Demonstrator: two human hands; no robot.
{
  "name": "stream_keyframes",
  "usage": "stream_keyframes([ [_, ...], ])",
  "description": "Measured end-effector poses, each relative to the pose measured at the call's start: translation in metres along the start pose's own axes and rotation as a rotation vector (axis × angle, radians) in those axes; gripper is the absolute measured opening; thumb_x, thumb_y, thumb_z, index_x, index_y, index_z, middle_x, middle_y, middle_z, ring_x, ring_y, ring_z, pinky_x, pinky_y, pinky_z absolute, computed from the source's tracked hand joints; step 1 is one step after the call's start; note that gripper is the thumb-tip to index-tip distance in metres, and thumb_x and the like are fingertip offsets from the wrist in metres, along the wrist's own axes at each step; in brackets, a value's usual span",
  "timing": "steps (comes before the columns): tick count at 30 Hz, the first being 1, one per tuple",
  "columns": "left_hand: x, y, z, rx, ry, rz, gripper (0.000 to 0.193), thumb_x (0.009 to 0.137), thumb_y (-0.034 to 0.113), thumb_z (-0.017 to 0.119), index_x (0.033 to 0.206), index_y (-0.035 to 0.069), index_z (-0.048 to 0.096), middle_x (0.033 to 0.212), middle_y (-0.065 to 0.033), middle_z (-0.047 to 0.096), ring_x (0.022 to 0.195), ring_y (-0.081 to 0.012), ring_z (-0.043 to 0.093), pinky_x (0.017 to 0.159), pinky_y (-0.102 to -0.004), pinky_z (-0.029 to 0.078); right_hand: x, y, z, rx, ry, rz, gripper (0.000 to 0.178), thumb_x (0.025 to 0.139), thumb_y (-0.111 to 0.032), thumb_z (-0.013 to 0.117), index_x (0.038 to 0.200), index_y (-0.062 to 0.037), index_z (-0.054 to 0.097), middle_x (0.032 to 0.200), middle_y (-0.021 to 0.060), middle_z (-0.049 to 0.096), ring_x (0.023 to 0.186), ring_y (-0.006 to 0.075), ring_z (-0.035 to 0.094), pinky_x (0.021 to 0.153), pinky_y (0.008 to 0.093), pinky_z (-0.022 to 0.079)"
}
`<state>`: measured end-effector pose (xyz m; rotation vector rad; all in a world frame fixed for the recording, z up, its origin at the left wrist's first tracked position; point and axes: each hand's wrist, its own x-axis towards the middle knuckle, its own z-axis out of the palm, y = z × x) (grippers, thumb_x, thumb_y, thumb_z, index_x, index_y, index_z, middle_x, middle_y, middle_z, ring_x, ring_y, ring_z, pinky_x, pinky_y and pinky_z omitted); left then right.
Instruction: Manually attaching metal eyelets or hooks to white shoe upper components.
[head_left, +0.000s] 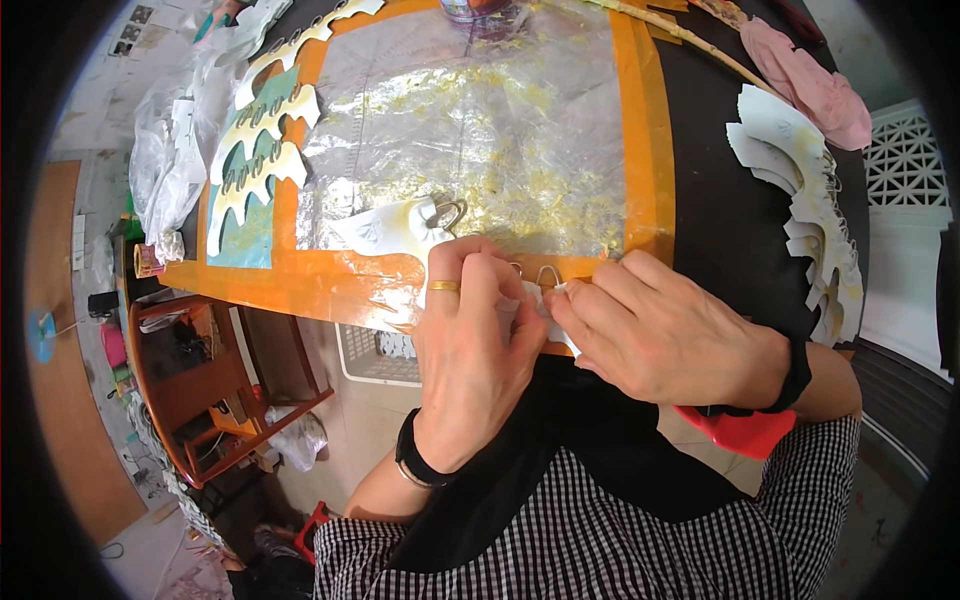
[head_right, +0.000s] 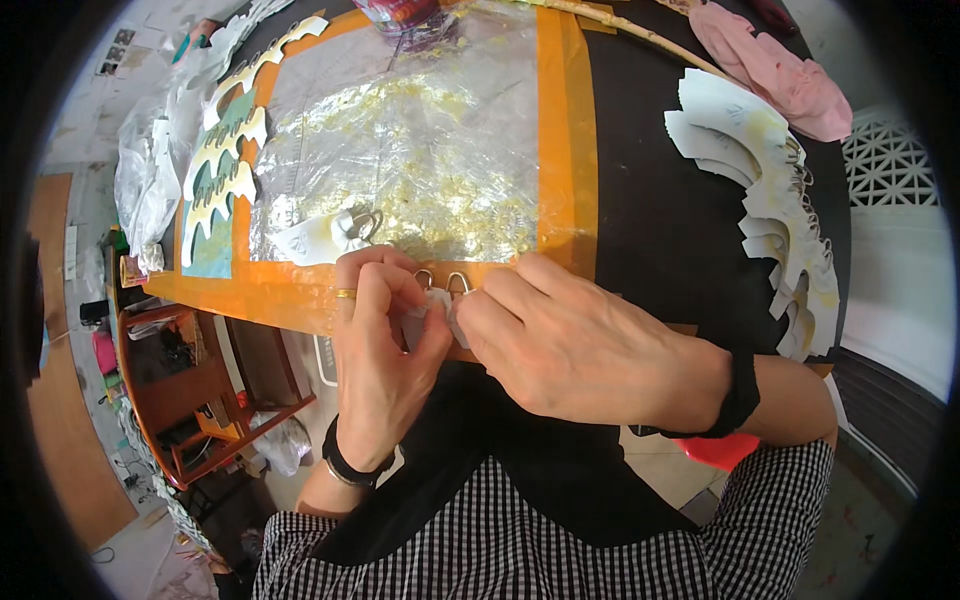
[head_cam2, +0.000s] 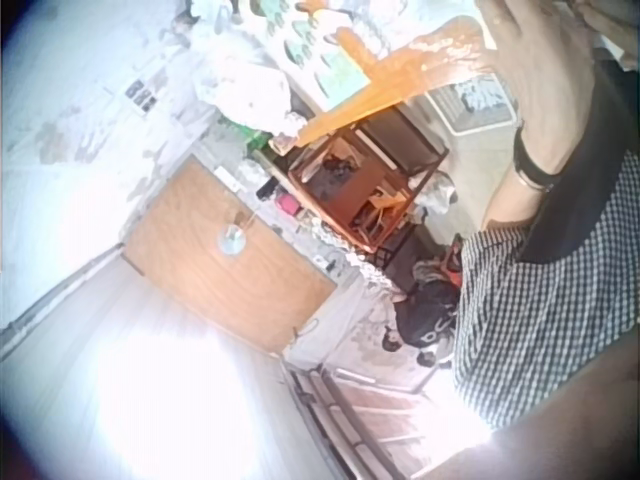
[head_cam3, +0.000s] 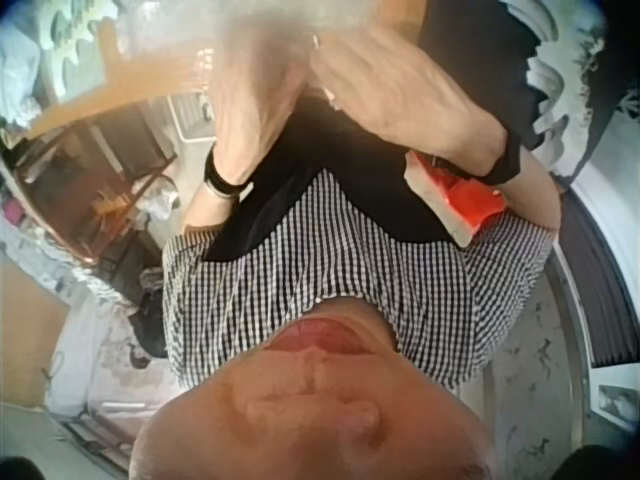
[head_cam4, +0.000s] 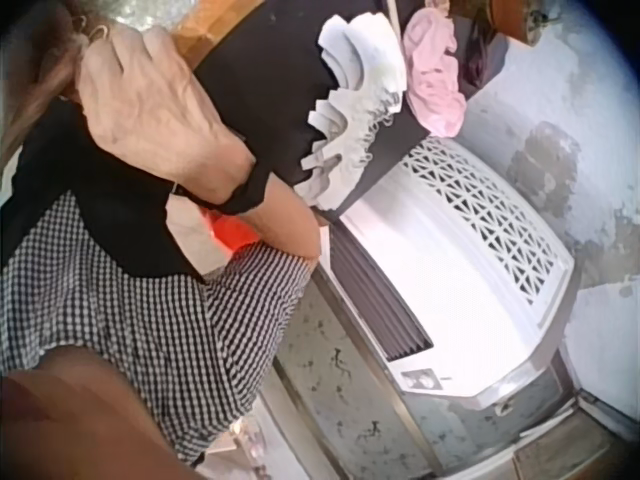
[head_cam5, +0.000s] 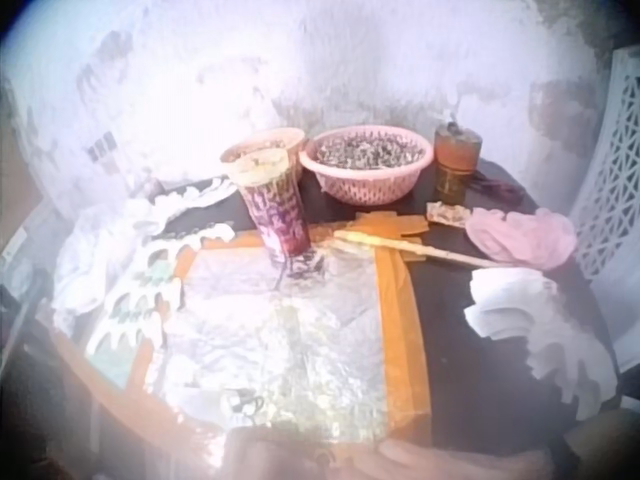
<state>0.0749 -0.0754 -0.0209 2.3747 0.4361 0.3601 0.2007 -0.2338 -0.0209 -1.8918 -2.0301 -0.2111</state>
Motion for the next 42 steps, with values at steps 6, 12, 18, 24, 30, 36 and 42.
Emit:
stream_keyframes([
  [6, -0.003, -0.008, 0.001, -0.170, 0.004, 0.004, 0.025, 0.080, -0.009, 0.071, 0.092, 0.004, 0.054, 0.095, -0.0065, 0.059, 0.074, -0.0181, 0.055, 0.061, -0.0313, 0.044, -0.001, 0.001, -0.009, 0.057, -0.127, 0.010, 0.052, 0.075, -0.020, 0.078, 0.116, 0.0099, 0.065, 0.093, 0.0084, 0.057, 0.083, 0.0216, 0.056, 0.071, 0.0334, 0.044],
  [12, -0.004, -0.009, 0.000, -0.104, 0.025, 0.094, 0.023, 0.083, -0.012, 0.069, 0.097, 0.004, 0.059, 0.090, -0.0029, 0.062, 0.068, -0.0085, 0.054, 0.057, -0.0229, 0.042, 0.001, 0.001, -0.005, 0.030, -0.015, 0.021, 0.012, 0.084, -0.012, 0.068, 0.079, -0.0021, 0.063, 0.083, 0.0052, 0.049, 0.080, 0.0189, 0.052, 0.071, 0.0316, 0.042],
  [18, -0.005, -0.013, -0.002, -0.002, 0.025, 0.216, 0.024, 0.081, -0.012, 0.069, 0.099, 0.004, 0.064, 0.097, -0.0066, 0.067, 0.073, -0.0203, 0.058, 0.063, -0.0305, 0.048, 0.001, 0.005, -0.005, 0.053, -0.030, 0.006, 0.011, 0.084, -0.012, 0.067, 0.085, -0.0013, 0.064, 0.087, 0.0051, 0.053, 0.082, 0.0195, 0.055, 0.072, 0.0320, 0.044],
  [24, -0.001, -0.019, -0.017, 0.158, -0.047, 0.404, 0.046, 0.071, 0.002, 0.077, 0.115, 0.015, 0.070, 0.101, 0.0000, 0.065, 0.091, -0.0248, 0.055, 0.076, -0.0378, 0.045, -0.005, 0.021, -0.007, 0.295, 0.056, 0.029, 0.024, 0.078, -0.004, 0.068, 0.100, -0.0013, 0.058, 0.083, 0.0090, 0.055, 0.076, 0.0257, 0.058, 0.070, 0.0370, 0.047],
  [30, -0.006, -0.017, -0.018, 0.351, -0.097, 0.515, 0.053, 0.071, 0.017, 0.082, 0.123, 0.019, 0.070, 0.116, 0.0015, 0.060, 0.103, -0.0244, 0.053, 0.085, -0.0406, 0.040, -0.003, 0.023, -0.006, 0.431, 0.137, 0.152, 0.023, 0.080, 0.001, 0.069, 0.100, -0.0011, 0.058, 0.082, 0.0128, 0.057, 0.078, 0.0322, 0.060, 0.069, 0.0388, 0.049],
  [36, -0.005, -0.015, -0.020, 0.311, -0.091, 0.500, 0.052, 0.071, 0.008, 0.078, 0.121, 0.019, 0.071, 0.115, 0.0006, 0.063, 0.104, -0.0274, 0.055, 0.087, -0.0419, 0.043, -0.001, 0.022, -0.001, 0.395, 0.342, 0.186, 0.031, 0.080, 0.004, 0.070, 0.109, -0.0021, 0.062, 0.094, 0.0146, 0.064, 0.086, 0.0350, 0.065, 0.075, 0.0408, 0.055],
  [42, 0.002, -0.018, -0.024, 0.213, -0.082, 0.493, 0.045, 0.069, 0.007, 0.079, 0.112, 0.014, 0.069, 0.110, 0.0002, 0.066, 0.105, -0.0278, 0.056, 0.087, -0.0414, 0.043, -0.003, 0.011, 0.014, 0.435, 0.275, 0.056, 0.035, 0.078, 0.005, 0.069, 0.111, -0.0040, 0.062, 0.101, 0.0129, 0.064, 0.087, 0.0318, 0.067, 0.074, 0.0400, 0.056],
])
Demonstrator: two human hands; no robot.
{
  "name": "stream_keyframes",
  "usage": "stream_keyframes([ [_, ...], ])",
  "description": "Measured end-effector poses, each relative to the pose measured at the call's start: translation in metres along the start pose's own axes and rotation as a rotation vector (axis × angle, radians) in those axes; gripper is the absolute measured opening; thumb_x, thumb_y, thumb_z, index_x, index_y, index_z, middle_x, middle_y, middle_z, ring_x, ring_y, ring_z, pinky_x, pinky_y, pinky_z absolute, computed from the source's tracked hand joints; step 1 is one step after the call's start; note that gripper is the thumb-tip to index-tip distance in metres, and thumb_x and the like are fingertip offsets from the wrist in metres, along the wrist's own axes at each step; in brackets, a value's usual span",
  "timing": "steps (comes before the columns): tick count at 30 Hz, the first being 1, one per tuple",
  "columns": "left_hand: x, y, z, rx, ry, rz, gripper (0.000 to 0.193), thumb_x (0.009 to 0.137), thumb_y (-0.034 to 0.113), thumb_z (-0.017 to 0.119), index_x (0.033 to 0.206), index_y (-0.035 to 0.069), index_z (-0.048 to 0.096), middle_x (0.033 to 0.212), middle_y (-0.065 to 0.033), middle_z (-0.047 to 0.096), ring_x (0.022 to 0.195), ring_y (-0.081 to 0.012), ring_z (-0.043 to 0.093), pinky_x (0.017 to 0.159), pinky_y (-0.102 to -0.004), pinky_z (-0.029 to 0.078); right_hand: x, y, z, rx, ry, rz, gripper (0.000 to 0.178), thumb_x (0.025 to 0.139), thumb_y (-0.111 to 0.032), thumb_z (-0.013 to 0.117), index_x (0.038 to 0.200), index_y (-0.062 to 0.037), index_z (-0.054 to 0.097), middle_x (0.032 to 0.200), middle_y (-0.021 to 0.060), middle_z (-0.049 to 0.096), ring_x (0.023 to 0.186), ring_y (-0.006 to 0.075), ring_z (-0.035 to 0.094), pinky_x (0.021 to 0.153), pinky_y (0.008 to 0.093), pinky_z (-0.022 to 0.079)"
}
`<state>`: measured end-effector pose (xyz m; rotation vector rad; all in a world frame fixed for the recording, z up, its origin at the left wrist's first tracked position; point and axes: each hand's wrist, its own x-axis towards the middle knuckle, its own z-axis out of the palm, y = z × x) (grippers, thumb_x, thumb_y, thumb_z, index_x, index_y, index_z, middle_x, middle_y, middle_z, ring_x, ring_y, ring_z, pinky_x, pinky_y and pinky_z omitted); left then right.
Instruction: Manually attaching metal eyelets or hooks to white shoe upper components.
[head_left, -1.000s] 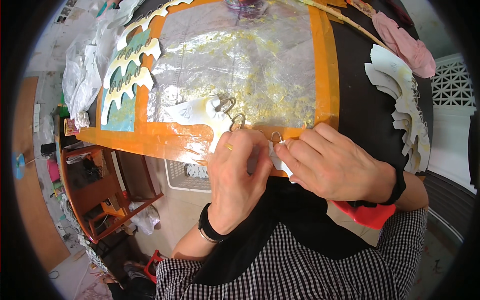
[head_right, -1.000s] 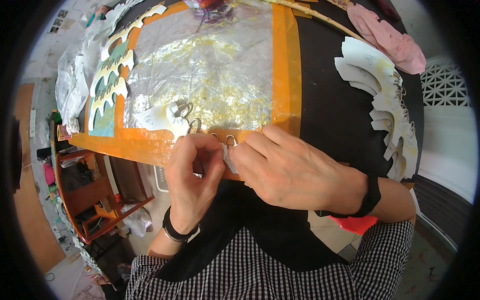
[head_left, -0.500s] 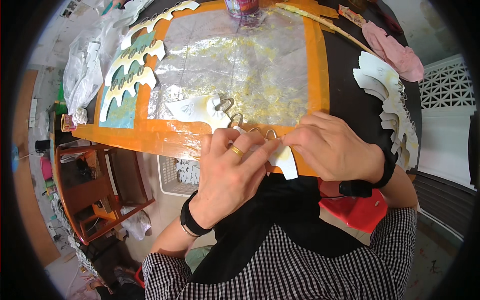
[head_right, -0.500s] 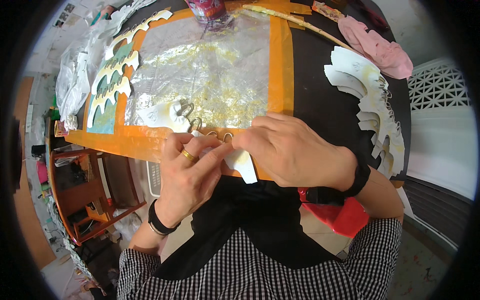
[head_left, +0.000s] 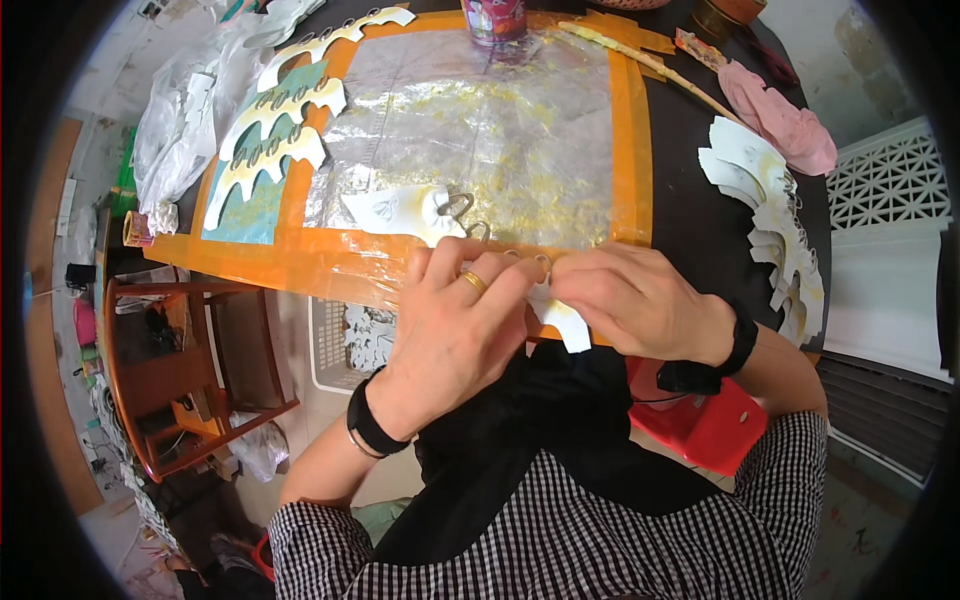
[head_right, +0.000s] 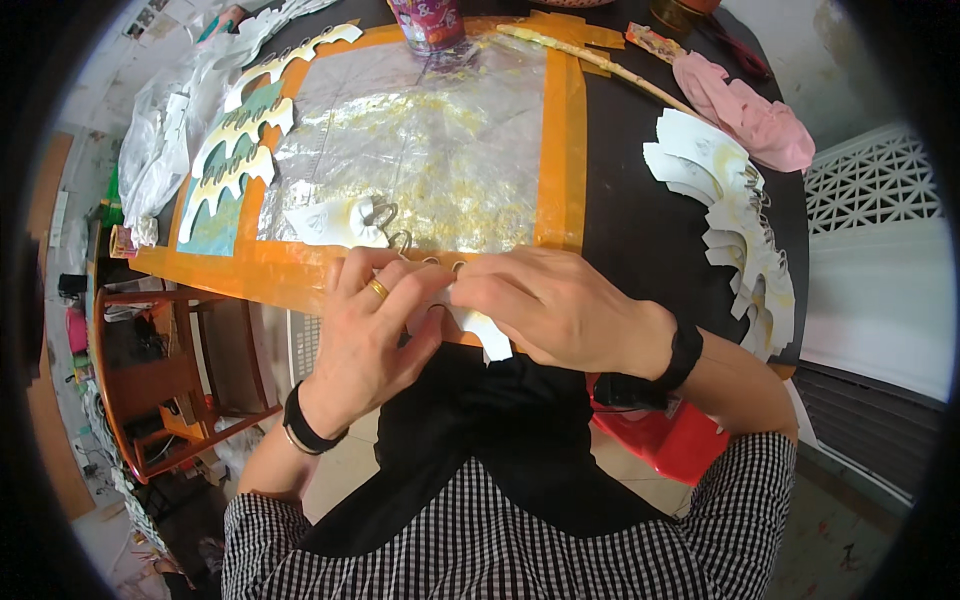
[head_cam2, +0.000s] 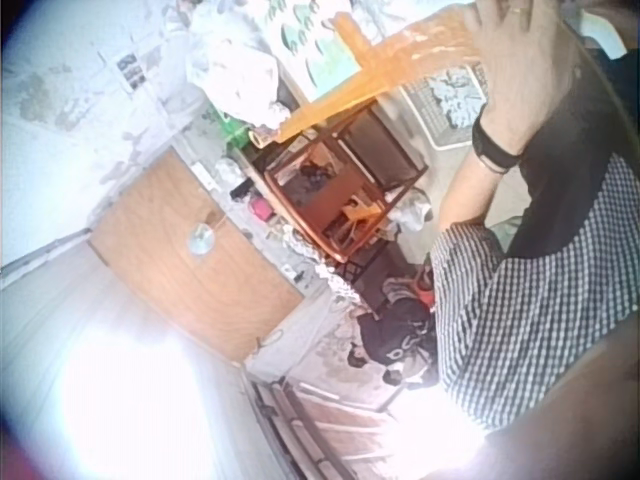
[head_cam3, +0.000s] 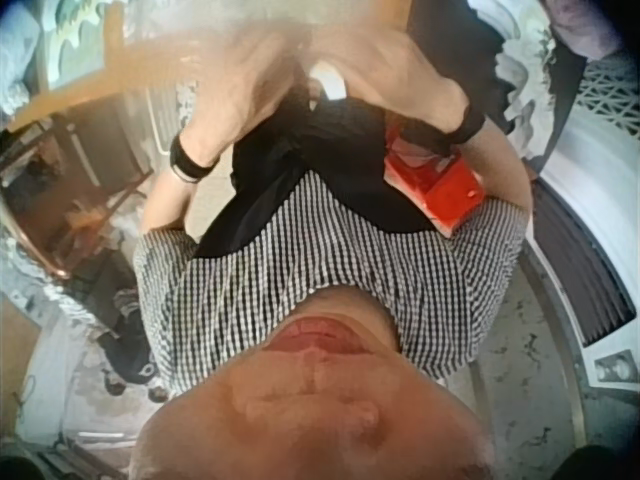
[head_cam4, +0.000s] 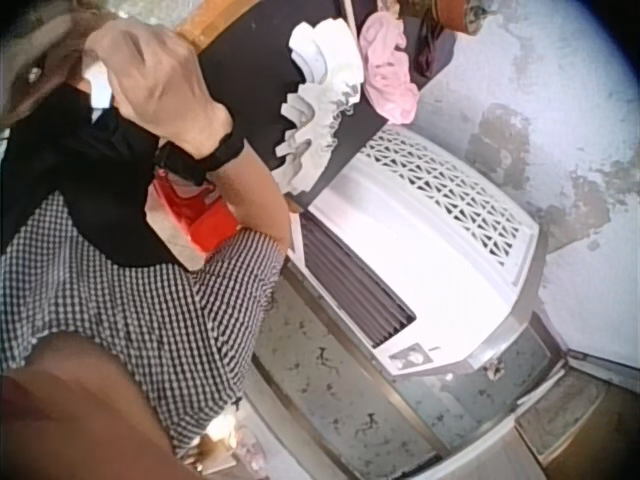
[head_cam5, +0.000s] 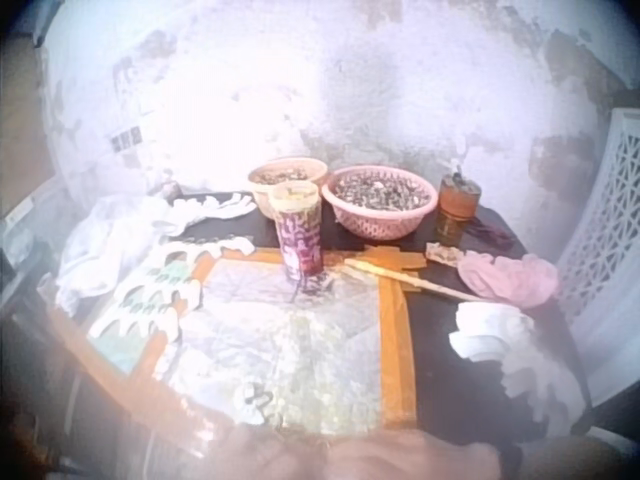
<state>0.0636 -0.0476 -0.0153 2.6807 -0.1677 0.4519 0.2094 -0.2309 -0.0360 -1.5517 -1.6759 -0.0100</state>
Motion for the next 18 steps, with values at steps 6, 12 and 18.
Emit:
stream_keyframes([
  [6, 0.007, -0.008, -0.006, 0.052, -0.016, 0.091, 0.041, 0.070, 0.013, 0.082, 0.109, 0.015, 0.070, 0.103, 0.0024, 0.067, 0.101, -0.0226, 0.058, 0.084, -0.0382, 0.041, 0.006, 0.000, 0.000, -0.036, -0.008, 0.044, 0.030, 0.080, 0.004, 0.067, 0.107, -0.0044, 0.058, 0.096, 0.0108, 0.062, 0.083, 0.0311, 0.066, 0.071, 0.0404, 0.054],
  [12, 0.012, -0.011, -0.009, 0.058, -0.023, 0.164, 0.030, 0.068, 0.017, 0.084, 0.095, 0.015, 0.072, 0.097, 0.0046, 0.067, 0.099, -0.0210, 0.057, 0.082, -0.0376, 0.040, 0.006, 0.003, 0.001, 0.013, -0.008, 0.062, 0.027, 0.081, 0.003, 0.068, 0.105, -0.0036, 0.059, 0.099, 0.0102, 0.061, 0.087, 0.0311, 0.066, 0.074, 0.0400, 0.054],
  [18, 0.007, -0.014, 0.002, 0.125, 0.007, 0.209, 0.031, 0.068, 0.019, 0.084, 0.096, 0.015, 0.071, 0.099, 0.0031, 0.066, 0.099, -0.0214, 0.057, 0.083, -0.0379, 0.041, 0.007, 0.001, 0.000, 0.021, -0.023, 0.104, 0.022, 0.081, 0.001, 0.070, 0.101, -0.0015, 0.061, 0.104, 0.0103, 0.061, 0.088, 0.0303, 0.066, 0.075, 0.0396, 0.055],
])
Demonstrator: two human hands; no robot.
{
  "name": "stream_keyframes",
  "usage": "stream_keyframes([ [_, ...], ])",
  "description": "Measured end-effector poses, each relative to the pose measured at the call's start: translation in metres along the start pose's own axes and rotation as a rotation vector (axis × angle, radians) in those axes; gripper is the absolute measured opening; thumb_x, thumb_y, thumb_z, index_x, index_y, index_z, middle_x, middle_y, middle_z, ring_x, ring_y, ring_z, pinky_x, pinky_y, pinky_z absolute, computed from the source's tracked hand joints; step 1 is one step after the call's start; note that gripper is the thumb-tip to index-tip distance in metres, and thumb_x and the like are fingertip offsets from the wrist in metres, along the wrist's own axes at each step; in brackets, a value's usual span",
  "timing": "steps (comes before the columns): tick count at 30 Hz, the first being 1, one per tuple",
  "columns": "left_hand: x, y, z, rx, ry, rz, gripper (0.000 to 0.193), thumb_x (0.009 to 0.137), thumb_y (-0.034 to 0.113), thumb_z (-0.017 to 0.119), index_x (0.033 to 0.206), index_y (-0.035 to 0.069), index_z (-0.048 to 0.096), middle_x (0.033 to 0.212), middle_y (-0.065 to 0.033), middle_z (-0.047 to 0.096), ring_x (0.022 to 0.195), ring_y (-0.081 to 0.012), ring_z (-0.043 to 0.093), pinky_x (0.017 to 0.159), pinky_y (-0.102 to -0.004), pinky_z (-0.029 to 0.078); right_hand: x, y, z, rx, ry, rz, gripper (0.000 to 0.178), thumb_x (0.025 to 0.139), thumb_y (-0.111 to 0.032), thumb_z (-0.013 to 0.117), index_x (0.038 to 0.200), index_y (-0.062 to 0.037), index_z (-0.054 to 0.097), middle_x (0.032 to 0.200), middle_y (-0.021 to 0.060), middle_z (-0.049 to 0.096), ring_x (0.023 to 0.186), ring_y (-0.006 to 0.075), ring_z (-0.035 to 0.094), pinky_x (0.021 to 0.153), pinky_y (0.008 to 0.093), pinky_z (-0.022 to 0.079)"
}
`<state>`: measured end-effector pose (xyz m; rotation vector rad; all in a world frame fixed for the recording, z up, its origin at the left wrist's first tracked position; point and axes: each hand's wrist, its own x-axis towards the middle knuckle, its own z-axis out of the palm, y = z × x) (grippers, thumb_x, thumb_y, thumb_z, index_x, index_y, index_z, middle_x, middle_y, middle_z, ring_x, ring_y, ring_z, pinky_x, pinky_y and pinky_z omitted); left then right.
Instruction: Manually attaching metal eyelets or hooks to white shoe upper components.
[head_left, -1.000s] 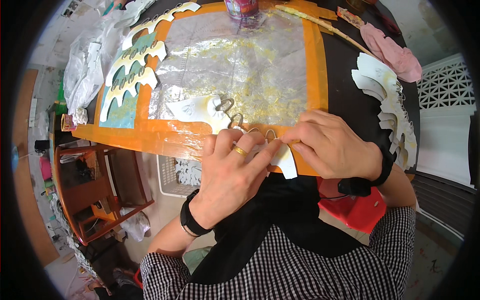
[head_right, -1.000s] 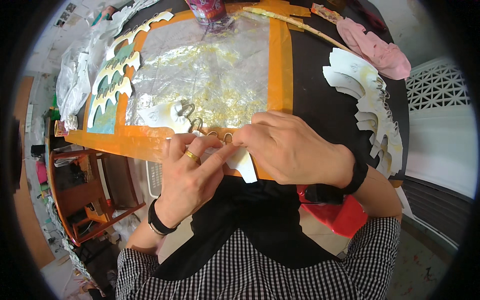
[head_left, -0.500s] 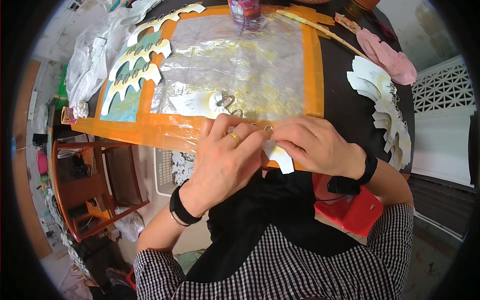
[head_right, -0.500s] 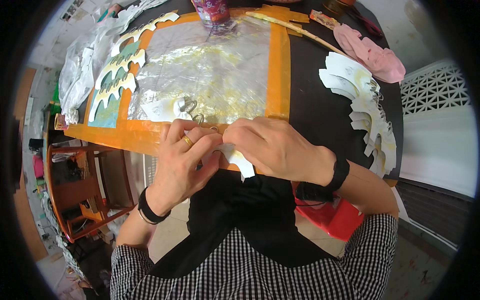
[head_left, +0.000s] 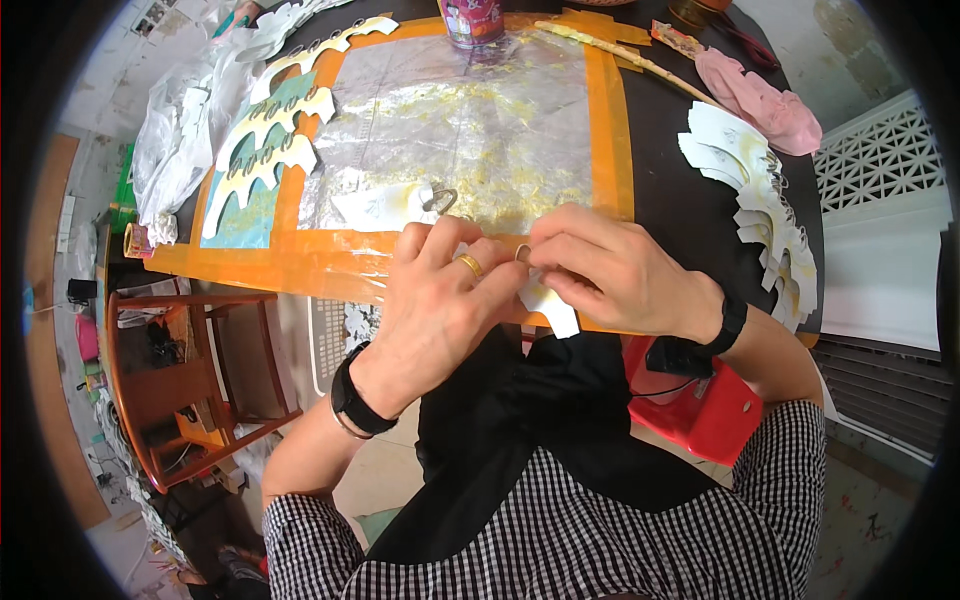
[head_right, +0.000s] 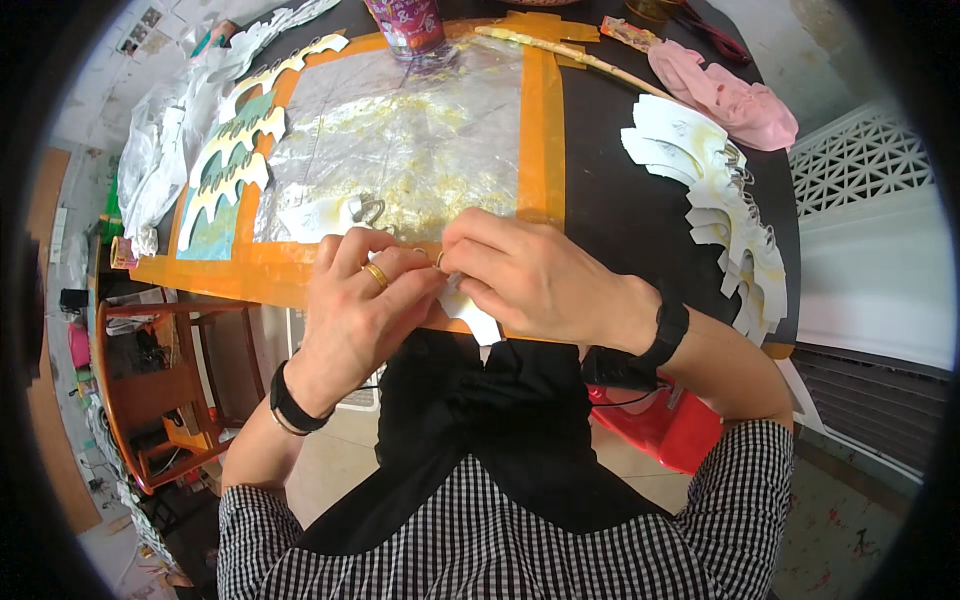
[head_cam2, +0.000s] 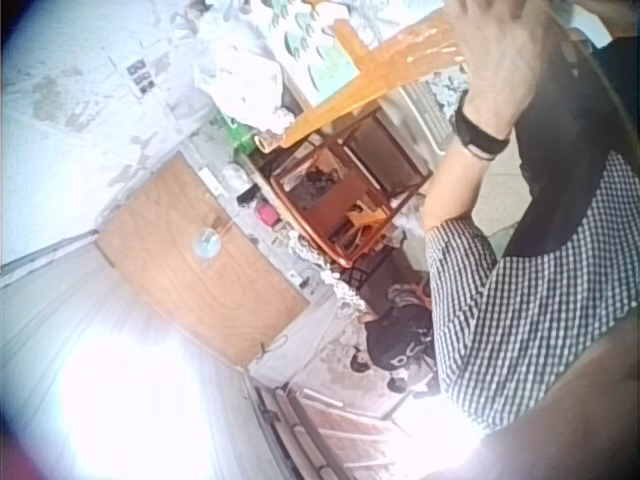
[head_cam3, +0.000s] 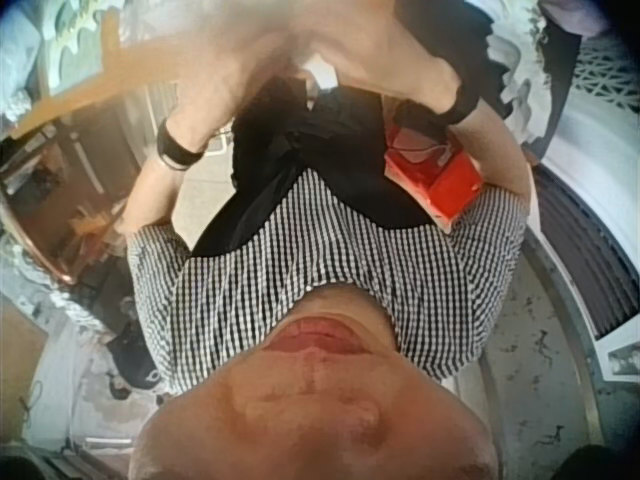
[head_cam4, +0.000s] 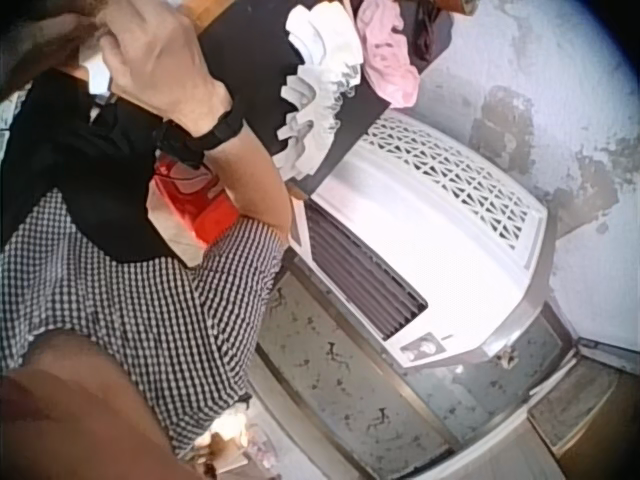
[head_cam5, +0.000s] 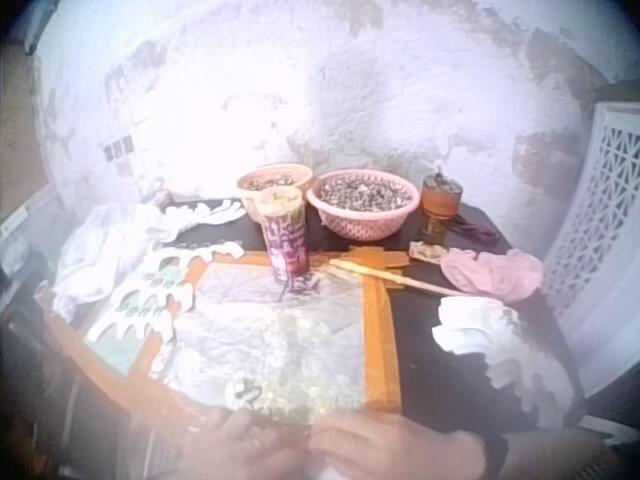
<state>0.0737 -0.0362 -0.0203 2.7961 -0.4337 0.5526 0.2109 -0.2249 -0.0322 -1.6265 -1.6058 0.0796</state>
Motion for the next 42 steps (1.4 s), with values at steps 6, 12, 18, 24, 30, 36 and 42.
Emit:
stream_keyframes([
  [6, -0.007, 0.012, 0.015, -0.015, 0.104, -0.152, 0.032, 0.074, 0.011, 0.080, 0.102, 0.011, 0.065, 0.102, -0.0023, 0.064, 0.101, -0.0262, 0.057, 0.084, -0.0400, 0.040, 0.000, 0.000, 0.002, -0.026, -0.014, -0.005, 0.014, 0.082, -0.003, 0.072, 0.092, -0.0001, 0.063, 0.111, 0.0107, 0.061, 0.089, 0.0284, 0.067, 0.077, 0.0388, 0.055],
  [12, -0.006, 0.017, 0.017, -0.100, 0.130, -0.271, 0.027, 0.079, 0.005, 0.076, 0.102, 0.008, 0.063, 0.101, -0.0044, 0.063, 0.100, -0.0292, 0.055, 0.084, -0.0425, 0.039, 0.002, -0.004, 0.005, -0.075, -0.002, -0.016, 0.015, 0.082, -0.005, 0.072, 0.092, -0.0006, 0.063, 0.107, 0.0099, 0.060, 0.086, 0.0275, 0.066, 0.076, 0.0386, 0.054],
  [18, -0.009, 0.018, 0.017, -0.130, 0.120, -0.267, 0.026, 0.081, 0.005, 0.075, 0.105, 0.008, 0.063, 0.105, -0.0053, 0.064, 0.105, -0.0303, 0.055, 0.087, -0.0421, 0.039, 0.000, -0.001, 0.009, -0.118, 0.011, -0.024, 0.014, 0.083, -0.004, 0.072, 0.093, -0.0006, 0.061, 0.105, 0.0092, 0.060, 0.084, 0.0276, 0.065, 0.073, 0.0390, 0.052],
  [24, -0.006, 0.025, 0.006, -0.186, 0.083, -0.294, 0.025, 0.082, 0.002, 0.074, 0.104, 0.007, 0.064, 0.107, -0.0064, 0.066, 0.108, -0.0306, 0.055, 0.093, -0.0417, 0.038, 0.000, 0.000, 0.006, -0.167, 0.000, -0.072, 0.015, 0.085, -0.005, 0.070, 0.095, 0.0002, 0.060, 0.103, 0.0088, 0.061, 0.082, 0.0273, 0.066, 0.071, 0.0393, 0.052],
  [30, -0.010, 0.022, 0.018, -0.105, 0.144, -0.250, 0.027, 0.079, 0.002, 0.076, 0.102, 0.009, 0.066, 0.105, -0.0024, 0.066, 0.108, -0.0271, 0.058, 0.092, -0.0412, 0.038, 0.003, 0.004, 0.003, -0.146, -0.041, -0.102, 0.014, 0.084, -0.006, 0.070, 0.095, 0.0000, 0.062, 0.102, 0.0081, 0.061, 0.081, 0.0264, 0.065, 0.071, 0.0374, 0.052],
  [36, -0.014, 0.022, 0.017, -0.012, 0.160, -0.210, 0.025, 0.076, 0.004, 0.077, 0.099, 0.011, 0.069, 0.109, 0.0001, 0.068, 0.110, -0.0246, 0.061, 0.090, -0.0408, 0.039, 0.006, 0.004, -0.003, -0.325, -0.150, -0.290, 0.011, 0.080, -0.009, 0.068, 0.088, -0.0018, 0.064, 0.098, 0.0050, 0.060, 0.080, 0.0199, 0.061, 0.072, 0.0321, 0.049],
  [42, -0.021, 0.020, 0.017, 0.054, 0.132, -0.136, 0.038, 0.068, 0.011, 0.077, 0.105, 0.009, 0.069, 0.114, -0.0011, 0.066, 0.118, -0.0253, 0.060, 0.093, -0.0426, 0.041, 0.010, -0.004, -0.003, -0.322, -0.166, -0.260, 0.013, 0.076, -0.010, 0.069, 0.086, -0.0037, 0.062, 0.092, 0.0029, 0.058, 0.085, 0.0190, 0.058, 0.077, 0.0321, 0.049],
])
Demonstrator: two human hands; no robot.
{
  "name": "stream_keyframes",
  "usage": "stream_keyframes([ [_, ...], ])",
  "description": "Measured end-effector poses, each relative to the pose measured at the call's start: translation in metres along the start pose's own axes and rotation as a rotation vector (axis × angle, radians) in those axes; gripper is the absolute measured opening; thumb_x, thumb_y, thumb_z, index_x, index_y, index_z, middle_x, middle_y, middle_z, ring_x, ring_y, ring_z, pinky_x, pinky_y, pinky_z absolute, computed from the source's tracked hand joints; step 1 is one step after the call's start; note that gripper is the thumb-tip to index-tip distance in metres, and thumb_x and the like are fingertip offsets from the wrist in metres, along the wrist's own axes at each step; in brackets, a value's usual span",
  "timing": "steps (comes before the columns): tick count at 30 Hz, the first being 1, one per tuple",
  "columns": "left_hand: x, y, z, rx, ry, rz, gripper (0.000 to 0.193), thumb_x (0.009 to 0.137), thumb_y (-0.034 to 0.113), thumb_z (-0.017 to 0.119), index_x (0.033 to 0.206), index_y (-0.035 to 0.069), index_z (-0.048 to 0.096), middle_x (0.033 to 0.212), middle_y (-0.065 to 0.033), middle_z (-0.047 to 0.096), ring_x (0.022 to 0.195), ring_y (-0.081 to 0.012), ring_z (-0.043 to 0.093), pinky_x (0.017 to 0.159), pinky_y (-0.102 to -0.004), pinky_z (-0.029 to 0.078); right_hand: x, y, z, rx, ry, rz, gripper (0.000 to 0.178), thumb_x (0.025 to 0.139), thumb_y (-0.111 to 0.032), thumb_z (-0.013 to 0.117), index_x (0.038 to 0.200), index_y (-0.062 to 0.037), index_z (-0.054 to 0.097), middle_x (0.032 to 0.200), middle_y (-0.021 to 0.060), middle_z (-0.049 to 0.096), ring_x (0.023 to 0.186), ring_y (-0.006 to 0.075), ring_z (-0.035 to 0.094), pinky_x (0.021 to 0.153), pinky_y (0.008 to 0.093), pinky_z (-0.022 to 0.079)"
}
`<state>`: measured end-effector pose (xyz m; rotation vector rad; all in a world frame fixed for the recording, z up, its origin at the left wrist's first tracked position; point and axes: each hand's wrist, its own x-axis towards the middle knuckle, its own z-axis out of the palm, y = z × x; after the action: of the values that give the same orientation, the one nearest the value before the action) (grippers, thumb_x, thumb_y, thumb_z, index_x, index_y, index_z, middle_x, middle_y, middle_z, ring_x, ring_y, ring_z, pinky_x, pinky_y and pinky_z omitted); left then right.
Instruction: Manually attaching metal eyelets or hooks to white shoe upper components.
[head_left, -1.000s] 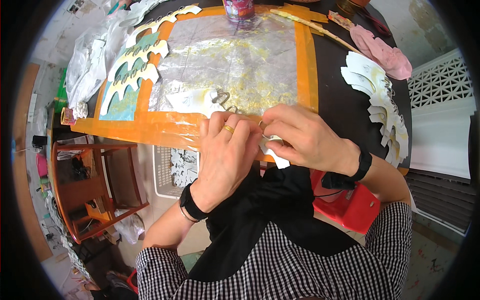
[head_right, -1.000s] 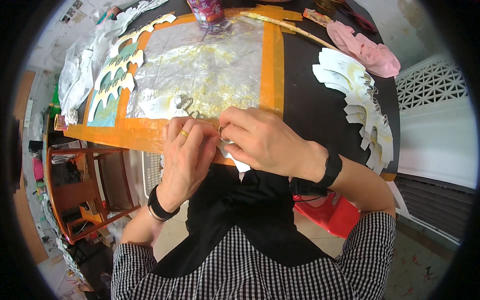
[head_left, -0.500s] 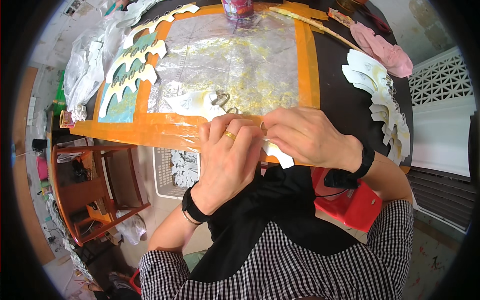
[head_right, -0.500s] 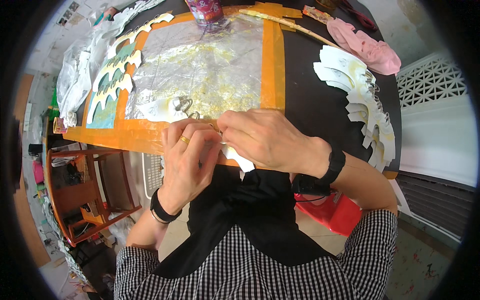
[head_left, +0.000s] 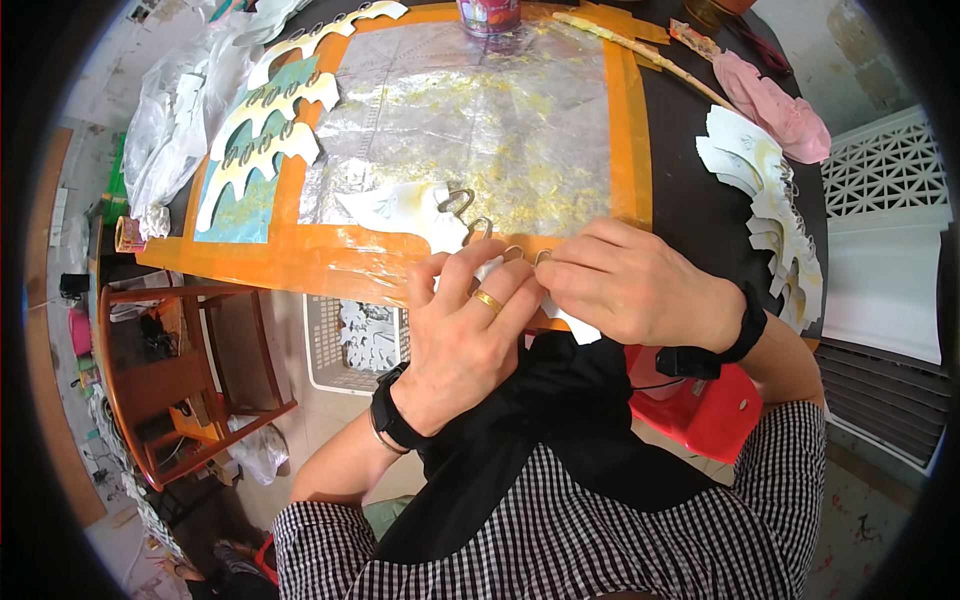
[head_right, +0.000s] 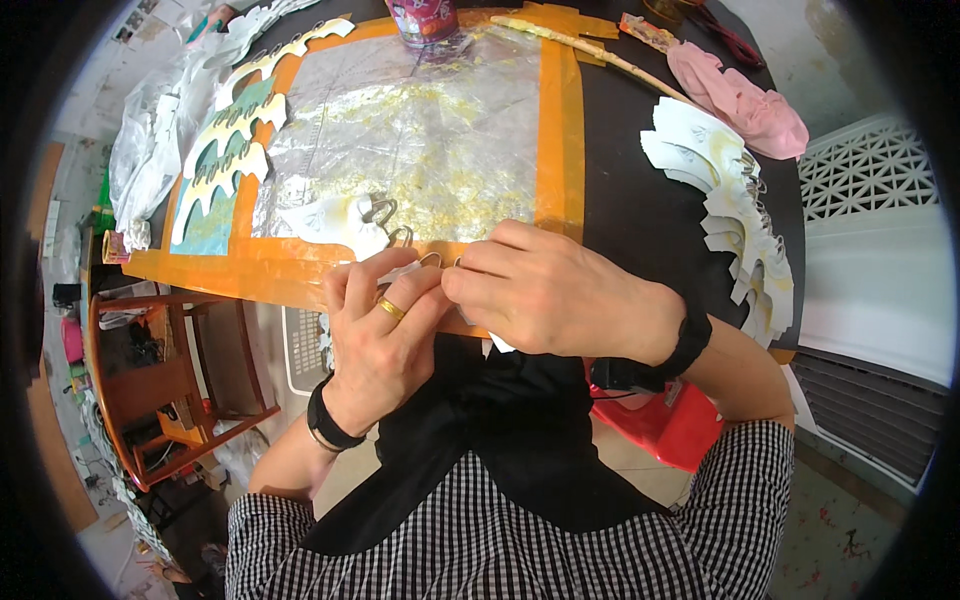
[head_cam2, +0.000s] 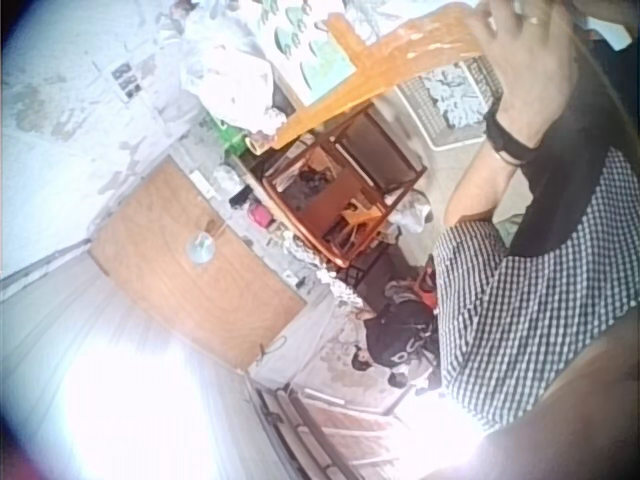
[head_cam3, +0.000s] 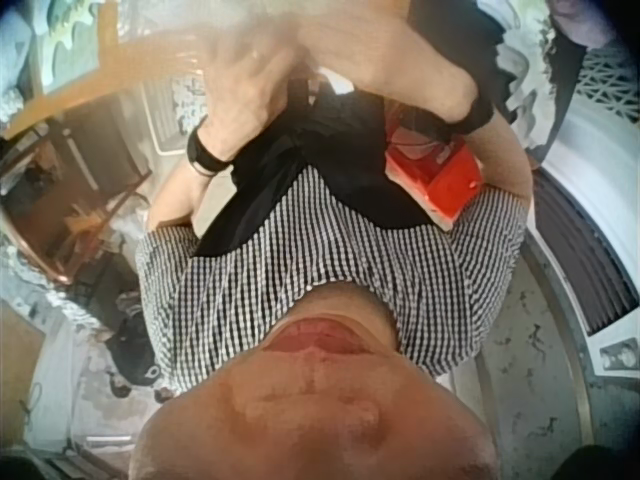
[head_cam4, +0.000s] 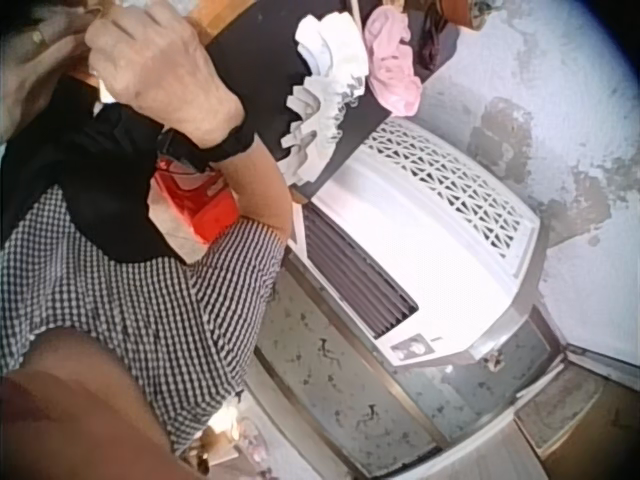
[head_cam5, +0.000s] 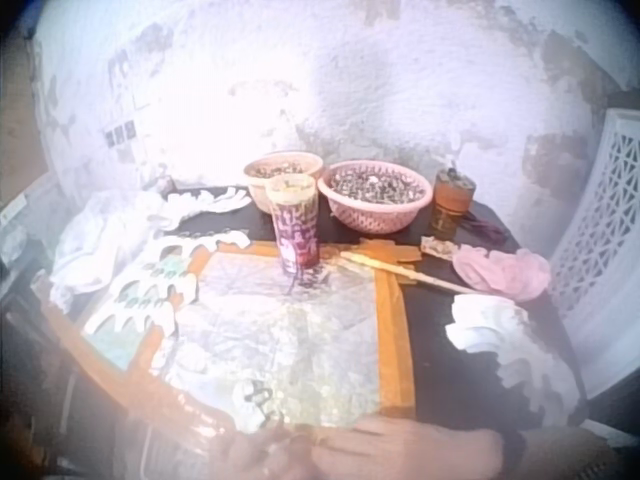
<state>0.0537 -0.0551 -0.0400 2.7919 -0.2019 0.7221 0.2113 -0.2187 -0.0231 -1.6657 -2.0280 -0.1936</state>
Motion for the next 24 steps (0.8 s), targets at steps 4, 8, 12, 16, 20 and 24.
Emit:
stream_keyframes([
  [4, -0.006, 0.002, -0.003, 0.049, -0.034, 0.045, 0.036, 0.075, 0.015, 0.076, 0.110, 0.008, 0.068, 0.120, -0.0039, 0.065, 0.120, -0.0258, 0.059, 0.094, -0.0430, 0.042, -0.001, -0.004, 0.000, -0.041, 0.028, 0.005, 0.016, 0.077, -0.011, 0.070, 0.088, -0.0020, 0.063, 0.090, 0.0046, 0.059, 0.085, 0.0207, 0.058, 0.077, 0.0327, 0.049],
  [8, -0.013, 0.008, -0.004, -0.006, -0.067, 0.008, 0.044, 0.074, 0.017, 0.080, 0.116, 0.009, 0.069, 0.126, -0.0038, 0.065, 0.120, -0.0286, 0.057, 0.097, -0.0446, 0.040, 0.001, -0.008, -0.008, -0.081, -0.039, -0.005, 0.017, 0.078, -0.010, 0.070, 0.091, 0.0002, 0.064, 0.093, 0.0072, 0.061, 0.087, 0.0224, 0.059, 0.078, 0.0337, 0.050],
  [12, -0.021, 0.004, 0.004, 0.005, -0.045, 0.028, 0.047, 0.074, 0.021, 0.081, 0.118, 0.011, 0.070, 0.129, -0.0033, 0.064, 0.119, -0.0278, 0.057, 0.097, -0.0437, 0.040, -0.005, -0.013, -0.014, -0.127, -0.092, 0.028, 0.016, 0.077, -0.009, 0.069, 0.089, 0.0010, 0.064, 0.095, 0.0083, 0.062, 0.090, 0.0230, 0.060, 0.080, 0.0347, 0.050],
  [16, -0.027, -0.002, 0.010, 0.083, 0.046, 0.126, 0.050, 0.074, 0.024, 0.084, 0.121, 0.013, 0.069, 0.131, -0.0011, 0.065, 0.119, -0.0254, 0.057, 0.096, -0.0411, 0.040, -0.008, -0.017, -0.020, -0.137, -0.124, 0.021, 0.020, 0.077, -0.008, 0.069, 0.093, 0.0040, 0.067, 0.100, 0.0105, 0.065, 0.097, 0.0237, 0.062, 0.082, 0.0348, 0.051],
  [20, -0.026, -0.007, 0.013, 0.072, 0.054, 0.139, 0.048, 0.073, 0.025, 0.085, 0.118, 0.016, 0.070, 0.128, 0.0006, 0.066, 0.119, -0.0243, 0.056, 0.097, -0.0388, 0.039, -0.012, -0.024, -0.018, -0.165, -0.155, 0.088, 0.026, 0.078, -0.009, 0.067, 0.099, 0.0064, 0.068, 0.104, 0.0117, 0.067, 0.102, 0.0240, 0.063, 0.085, 0.0358, 0.051],
  [24, -0.028, -0.012, 0.018, 0.085, 0.054, 0.158, 0.045, 0.073, 0.025, 0.085, 0.115, 0.019, 0.070, 0.125, 0.0010, 0.067, 0.119, -0.0248, 0.057, 0.097, -0.0391, 0.039, -0.013, -0.028, -0.017, -0.206, -0.151, 0.114, 0.025, 0.080, -0.010, 0.066, 0.098, 0.0061, 0.069, 0.104, 0.0117, 0.067, 0.103, 0.0242, 0.062, 0.086, 0.0363, 0.051],
])
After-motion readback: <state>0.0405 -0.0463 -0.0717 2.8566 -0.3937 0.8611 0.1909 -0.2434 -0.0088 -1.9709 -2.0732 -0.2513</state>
